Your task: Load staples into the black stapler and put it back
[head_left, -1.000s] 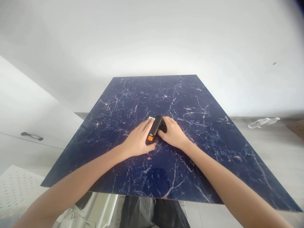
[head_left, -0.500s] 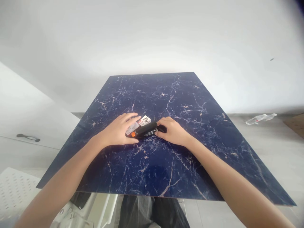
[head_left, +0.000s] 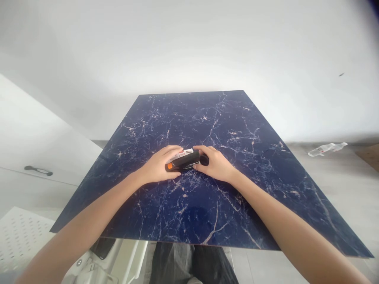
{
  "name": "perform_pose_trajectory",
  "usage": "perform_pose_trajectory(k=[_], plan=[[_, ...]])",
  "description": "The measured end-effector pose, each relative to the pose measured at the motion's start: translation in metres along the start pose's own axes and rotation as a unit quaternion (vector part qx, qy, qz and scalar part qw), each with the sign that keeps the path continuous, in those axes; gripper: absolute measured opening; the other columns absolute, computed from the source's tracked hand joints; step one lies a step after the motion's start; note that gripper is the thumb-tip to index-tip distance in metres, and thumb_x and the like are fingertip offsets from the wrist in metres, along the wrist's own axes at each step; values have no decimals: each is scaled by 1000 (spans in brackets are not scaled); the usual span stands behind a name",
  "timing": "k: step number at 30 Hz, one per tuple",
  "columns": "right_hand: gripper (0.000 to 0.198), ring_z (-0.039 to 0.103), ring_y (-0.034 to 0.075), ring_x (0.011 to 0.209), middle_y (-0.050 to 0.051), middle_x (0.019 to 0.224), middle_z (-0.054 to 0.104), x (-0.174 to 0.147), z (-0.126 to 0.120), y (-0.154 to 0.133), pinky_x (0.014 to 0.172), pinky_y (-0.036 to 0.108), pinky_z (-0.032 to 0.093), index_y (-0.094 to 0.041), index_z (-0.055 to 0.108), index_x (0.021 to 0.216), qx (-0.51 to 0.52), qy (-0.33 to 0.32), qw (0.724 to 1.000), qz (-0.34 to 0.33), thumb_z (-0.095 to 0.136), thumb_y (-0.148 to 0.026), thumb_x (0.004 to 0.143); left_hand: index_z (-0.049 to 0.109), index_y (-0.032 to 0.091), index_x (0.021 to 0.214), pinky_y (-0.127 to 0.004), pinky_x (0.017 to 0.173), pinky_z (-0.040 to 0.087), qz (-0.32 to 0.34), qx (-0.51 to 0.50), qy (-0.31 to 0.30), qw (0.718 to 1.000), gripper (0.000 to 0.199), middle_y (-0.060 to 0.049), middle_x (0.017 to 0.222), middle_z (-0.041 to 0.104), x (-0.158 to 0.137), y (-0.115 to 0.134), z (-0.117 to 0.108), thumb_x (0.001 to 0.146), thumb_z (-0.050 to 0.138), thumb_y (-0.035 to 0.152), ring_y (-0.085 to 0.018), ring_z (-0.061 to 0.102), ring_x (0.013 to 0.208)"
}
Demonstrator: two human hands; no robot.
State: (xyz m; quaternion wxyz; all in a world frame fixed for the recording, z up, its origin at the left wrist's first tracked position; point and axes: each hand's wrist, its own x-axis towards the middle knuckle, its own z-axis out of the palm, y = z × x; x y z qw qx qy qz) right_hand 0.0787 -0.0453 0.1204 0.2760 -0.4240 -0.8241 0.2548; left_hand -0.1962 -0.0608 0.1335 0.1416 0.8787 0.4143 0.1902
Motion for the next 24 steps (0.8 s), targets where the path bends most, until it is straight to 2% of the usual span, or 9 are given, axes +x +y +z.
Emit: perform_pose_trajectory(k=[2, 3, 7, 11, 14, 17, 24], plan=[[51, 65, 27, 106, 6, 109, 71, 0, 0, 0, 93, 45, 53, -26, 60, 132, 4, 1, 1000, -3, 73, -28, 83, 37, 34, 155, -55, 110, 51, -7, -9, 2, 1000, 86, -11, 155, 45, 0, -1, 1, 80, 80, 42, -36, 53, 136], [50, 64, 27, 108, 7, 114, 70, 0, 0, 0, 94, 45, 53, -26, 60, 132, 7, 6, 1000, -11, 73, -27, 83, 37, 34, 155, -54, 110, 51, -8, -14, 3, 1000, 85, -11, 156, 45, -1, -1, 1, 82, 79, 42, -36, 52, 137], [67, 53, 32, 134, 11, 143, 59, -1, 1, -1, 111, 52, 44, -25, 52, 143, -2, 15, 999, -44, 76, -25, 80, 38, 34, 155, -55, 114, 47, -10, -33, 4, 999, 82, -10, 155, 45, 0, -3, 3, 84, 78, 40, -35, 50, 139], [64, 56, 31, 129, 10, 137, 63, -1, -1, 0, 109, 52, 46, -25, 55, 141, -7, -4, 999, -32, 77, -29, 81, 38, 31, 156, -60, 118, 40, -28, -12, -8, 1000, 85, -11, 157, 43, 1, 0, 1, 82, 78, 45, -38, 44, 143], [60, 59, 30, 124, 9, 135, 63, 0, -3, 1, 106, 51, 49, -26, 56, 139, 4, -6, 1000, -26, 77, -30, 83, 42, 25, 155, -71, 115, 35, -97, 57, -7, 994, 87, -16, 156, 44, -1, 6, 0, 82, 75, 58, -45, 39, 142], [59, 60, 30, 123, 9, 135, 63, 0, -3, 2, 105, 52, 49, -27, 57, 138, 5, -7, 1000, -25, 77, -30, 83, 43, 23, 154, -66, 109, 42, -137, 66, -2, 988, 81, -17, 151, 49, -2, 12, 1, 87, 69, 58, -43, 45, 136], [58, 57, 31, 130, 8, 141, 63, -1, -1, 2, 111, 55, 46, -28, 57, 141, -8, -1, 999, -31, 74, -30, 86, 51, 25, 146, -60, 109, 46, -107, 34, 34, 993, 73, -14, 143, 58, -2, 6, 3, 83, 77, 52, -37, 53, 131]])
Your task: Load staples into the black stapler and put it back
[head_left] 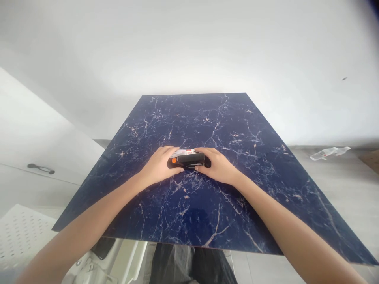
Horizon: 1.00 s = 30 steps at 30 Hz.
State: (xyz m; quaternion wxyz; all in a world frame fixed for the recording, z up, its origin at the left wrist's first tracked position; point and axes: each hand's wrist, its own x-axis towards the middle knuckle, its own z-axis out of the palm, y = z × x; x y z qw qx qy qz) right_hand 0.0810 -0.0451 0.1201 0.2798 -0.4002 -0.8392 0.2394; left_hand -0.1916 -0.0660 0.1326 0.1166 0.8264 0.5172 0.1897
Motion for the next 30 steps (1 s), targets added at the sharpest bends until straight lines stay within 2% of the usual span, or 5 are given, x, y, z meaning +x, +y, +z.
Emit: perform_pose_trajectory(k=[7, 13, 19, 23, 30], plan=[[58, 56, 32, 133, 8, 144, 60, 1, -5, 0, 112, 56, 45, -29, 55, 142, -3, -20, 1000, -5, 73, -29, 87, 58, 24, 136, -56, 107, 50, 40, -9, 12, 999, 59, -12, 139, 60, 1, 0, -1, 85, 77, 47, -33, 57, 127], [47, 62, 28, 123, 10, 141, 58, 1, -15, 1, 107, 49, 51, -25, 61, 128, 3, -21, 1000, -20, 75, -23, 83, 54, 23, 143, -58, 109, 49, 30, 15, -24, 999, 65, -14, 149, 52, 1, 2, -7, 88, 72, 52, -37, 54, 133], [15, 65, 25, 111, 8, 135, 59, 1, -22, 4, 97, 44, 56, -22, 67, 94, -16, -23, 1000, -13, 77, -27, 83, 48, 26, 151, -65, 119, 34, 46, -9, -73, 996, 64, -13, 166, 31, 0, -12, -18, 98, 54, 61, -40, 29, 152], [11, 65, 25, 112, 8, 136, 60, 1, -23, 4, 99, 44, 55, -22, 69, 93, -13, -24, 999, -18, 76, -26, 85, 33, 35, 161, -64, 125, 24, 26, -51, -90, 994, 54, -3, 173, 18, -1, -21, -17, 109, 25, 51, -33, 14, 159], [8, 67, 26, 110, 8, 138, 60, 1, -23, 2, 100, 46, 56, -21, 74, 95, -38, -30, 998, -32, 75, -24, 87, 21, 42, 163, -64, 127, 9, 50, 5, -94, 994, 53, 5, 175, 1, 0, -25, -13, 110, 27, 45, -32, -4, 161]])
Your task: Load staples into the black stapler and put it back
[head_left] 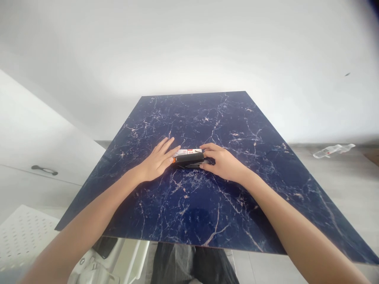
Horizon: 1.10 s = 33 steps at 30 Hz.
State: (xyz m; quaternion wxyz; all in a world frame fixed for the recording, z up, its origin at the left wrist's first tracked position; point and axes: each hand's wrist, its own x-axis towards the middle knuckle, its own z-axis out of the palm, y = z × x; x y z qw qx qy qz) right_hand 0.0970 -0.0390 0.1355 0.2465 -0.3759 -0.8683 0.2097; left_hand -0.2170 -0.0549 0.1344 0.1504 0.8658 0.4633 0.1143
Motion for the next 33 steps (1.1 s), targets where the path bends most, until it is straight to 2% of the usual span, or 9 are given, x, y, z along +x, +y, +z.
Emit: perform_pose_trajectory(k=[6, 12, 17, 20, 23, 25, 30, 33], plan=[[7, 66, 30, 115, 7, 139, 62, 0, -5, 6, 101, 51, 56, -23, 77, 93, -29, -16, 999, -12, 74, -26, 88, 29, 40, 162, -62, 128, 14, -7, -27, 11, 1000, 52, 4, 174, 10, 0, 2, 2, 111, 26, 45, -30, 1, 161], [7, 62, 32, 121, 7, 135, 64, -2, -21, 10, 102, 52, 52, -24, 77, 93, -38, -30, 999, -4, 73, -26, 88, 36, 37, 160, -60, 128, 19, 3, -51, 23, 998, 51, 1, 172, 20, 2, 2, 3, 111, 26, 44, -31, 9, 160], [10, 65, 21, 96, 5, 117, 67, -3, -29, 5, 82, 35, 51, -24, 72, 99, -15, -66, 998, -6, 69, -23, 90, 39, 33, 159, -62, 126, 24, 31, -42, 38, 998, 50, -4, 170, 27, 3, -4, 7, 110, 29, 41, -33, 19, 156], [12, 61, 17, 81, 3, 101, 67, -2, -26, 4, 72, 29, 44, -23, 69, 100, -20, -88, 996, -11, 65, -18, 90, 46, 29, 154, -63, 123, 30, 91, -16, 69, 993, 50, -9, 165, 35, 5, -5, 9, 106, 45, 43, -36, 26, 153], [11, 59, 16, 78, 2, 94, 66, -2, -23, 3, 70, 28, 39, -22, 67, 99, -41, -92, 995, -15, 60, -17, 93, 58, 27, 142, -63, 118, 38, 147, 9, 126, 981, 47, -11, 153, 51, 7, -3, 11, 97, 63, 39, -37, 39, 144], [12, 58, 17, 79, 3, 96, 66, -2, -24, 1, 69, 28, 37, -22, 66, 99, -58, -99, 993, -23, 56, -17, 95, 61, 26, 136, -62, 115, 42, 165, 13, 147, 975, 44, -11, 144, 58, 9, -1, 10, 93, 66, 35, -35, 46, 138], [8, 56, 17, 73, 4, 92, 66, -3, -28, -5, 63, 28, 31, -22, 63, 98, -132, -116, 984, -10, 56, -19, 94, 62, 23, 132, -59, 112, 46, 183, 16, 153, 971, 42, -12, 137, 63, 10, 1, 7, 91, 68, 30, -34, 51, 133], [4, 56, 17, 71, 3, 87, 67, -4, -30, -7, 62, 28, 30, -22, 60, 96, -135, -116, 984, 6, 58, -21, 93, 63, 23, 129, -59, 111, 46, 179, 16, 149, 972, 40, -12, 136, 64, 11, 1, 4, 90, 68, 30, -34, 52, 132]])
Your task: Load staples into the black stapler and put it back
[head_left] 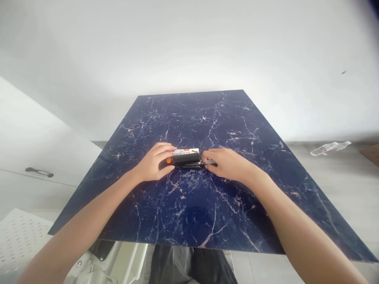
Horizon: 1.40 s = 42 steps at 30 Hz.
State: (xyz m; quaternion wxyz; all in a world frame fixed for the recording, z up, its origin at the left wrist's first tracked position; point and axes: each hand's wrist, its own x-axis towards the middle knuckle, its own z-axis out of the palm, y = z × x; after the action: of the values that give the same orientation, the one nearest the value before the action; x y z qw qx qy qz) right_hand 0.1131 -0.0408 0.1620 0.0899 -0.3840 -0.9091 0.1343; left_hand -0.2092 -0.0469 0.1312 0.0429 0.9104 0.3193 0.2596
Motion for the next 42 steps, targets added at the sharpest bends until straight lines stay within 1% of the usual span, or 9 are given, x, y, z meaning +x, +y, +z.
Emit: perform_pose_trajectory(k=[8, 14, 18, 21, 24, 26, 33, 38, 42], plan=[[5, 66, 17, 77, -1, 90, 74, 0, -1, 10, 67, 27, 42, -26, 62, 100, 133, 47, 988, 67, 59, -27, 96, 59, 22, 120, -55, 105, 51, -90, -40, -81, 992, 35, -13, 146, 57, -4, -6, -6, 90, 67, 38, -33, 55, 131], [19, 71, 19, 82, 2, 100, 77, 0, -4, 23, 74, 32, 51, -25, 65, 112, 174, 108, 971, 123, 50, -25, 100, 59, 23, 130, -51, 102, 53, -118, -48, -107, 986, 50, -13, 141, 59, -5, -7, -11, 88, 70, 49, -33, 60, 125], [22, 73, 20, 89, 3, 105, 77, -2, -4, 25, 81, 35, 56, -27, 68, 115, 202, 53, 969, 131, 60, -33, 96, 60, 23, 131, -50, 102, 53, -117, -49, -115, 985, 53, -13, 136, 60, -3, -6, -14, 88, 70, 54, -33, 61, 121], [21, 73, 20, 85, 1, 99, 78, -3, -2, 25, 80, 35, 58, -29, 71, 112, 206, 12, 971, 122, 66, -35, 92, 61, 22, 132, -48, 100, 53, -124, -67, -116, 983, 45, -12, 131, 63, -2, -7, -17, 97, 57, 50, -30, 62, 117], [17, 73, 20, 84, -1, 96, 78, -4, -2, 25, 81, 35, 57, -30, 74, 106, 187, 36, 973, 127, 64, -32, 92, 64, 21, 128, -45, 98, 54, -141, -65, -102, 983, 36, -11, 125, 66, -2, -8, -20, 105, 43, 37, -27, 64, 113], [18, 72, 19, 89, 0, 100, 78, -4, -4, 26, 84, 35, 57, -29, 75, 106, 183, 52, 975, 113, 63, -30, 93, 66, 21, 128, -44, 97, 54, -145, -56, -96, 983, 35, -11, 126, 68, -2, -10, -19, 104, 45, 35, -27, 64, 114], [32, 65, 22, 105, 6, 123, 67, -1, 5, 11, 92, 36, 50, -26, 72, 118, 103, 28, 994, -33, 56, -13, 93, 65, 24, 130, -45, 97, 56, -154, -53, -52, 985, 36, -9, 128, 71, -4, -13, -9, 99, 59, 42, -27, 68, 115], [26, 62, 19, 84, 7, 105, 66, 2, 10, 5, 74, 30, 44, -21, 70, 111, 23, 20, 999, -25, 51, -12, 96, 67, 23, 125, -45, 101, 55, -157, -27, 53, 986, 29, -9, 126, 71, -1, -5, -4, 102, 55, 34, -25, 68, 116], [20, 60, 18, 82, 7, 99, 65, 2, 8, 5, 69, 29, 39, -19, 70, 104, 4, 25, 999, -32, 52, -14, 97, 70, 21, 118, -40, 91, 58, -227, -10, 87, 970, 25, -8, 122, 71, -2, -14, -4, 100, 56, 32, -24, 69, 106]])
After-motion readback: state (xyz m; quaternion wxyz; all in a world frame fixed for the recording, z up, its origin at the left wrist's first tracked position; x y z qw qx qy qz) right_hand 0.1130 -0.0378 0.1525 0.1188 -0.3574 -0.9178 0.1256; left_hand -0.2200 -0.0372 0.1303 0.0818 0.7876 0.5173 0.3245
